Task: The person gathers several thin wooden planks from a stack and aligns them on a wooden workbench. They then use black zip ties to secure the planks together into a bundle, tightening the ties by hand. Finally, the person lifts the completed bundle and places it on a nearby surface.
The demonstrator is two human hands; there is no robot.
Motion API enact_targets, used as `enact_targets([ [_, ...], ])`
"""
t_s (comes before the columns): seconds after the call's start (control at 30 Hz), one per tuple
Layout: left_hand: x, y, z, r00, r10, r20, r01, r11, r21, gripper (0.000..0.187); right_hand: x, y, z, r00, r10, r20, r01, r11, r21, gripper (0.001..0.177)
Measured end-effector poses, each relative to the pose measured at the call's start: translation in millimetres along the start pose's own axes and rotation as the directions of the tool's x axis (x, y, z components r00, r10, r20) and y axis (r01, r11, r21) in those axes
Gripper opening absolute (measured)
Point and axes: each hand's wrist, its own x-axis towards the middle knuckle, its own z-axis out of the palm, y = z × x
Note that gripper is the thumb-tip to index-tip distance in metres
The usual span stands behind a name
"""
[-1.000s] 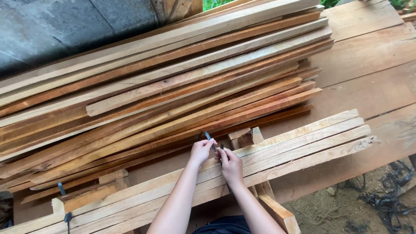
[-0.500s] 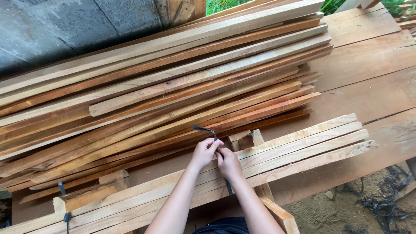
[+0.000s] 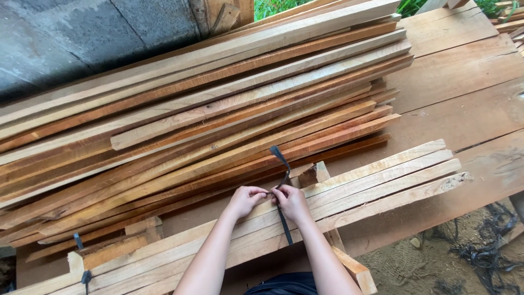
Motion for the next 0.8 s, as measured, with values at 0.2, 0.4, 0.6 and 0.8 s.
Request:
enact_targets([
  [0.2,13,-3,7,0.988,0.015,0.155,0.036,0.945,-0.326,0.022,1,-5,-2,0.997,-0.079,-0.004,0.078,0.986,-0.150,0.021],
  [0.4,19,9,9,0.977,-0.197,0.084,0.209,0.965,-0.157,0.021,-13,1,10,0.987,0.016,-0.159,-0.021,0.999,-0.033,0.017],
  [0.6,21,15,6,0.992,0.012,0.126,-0.002,0.997,-0.083,0.021,-35,-5,6,0.754,-0.652,-0.077,0.495,0.641,-0.586,0.021],
  [0.8,24,-10,15,0.992,-0.011,0.125,0.022,0.996,-0.083,0.021,-29,5,16,0.900,-0.414,-0.134,0.224,0.705,-0.673,0.016],
])
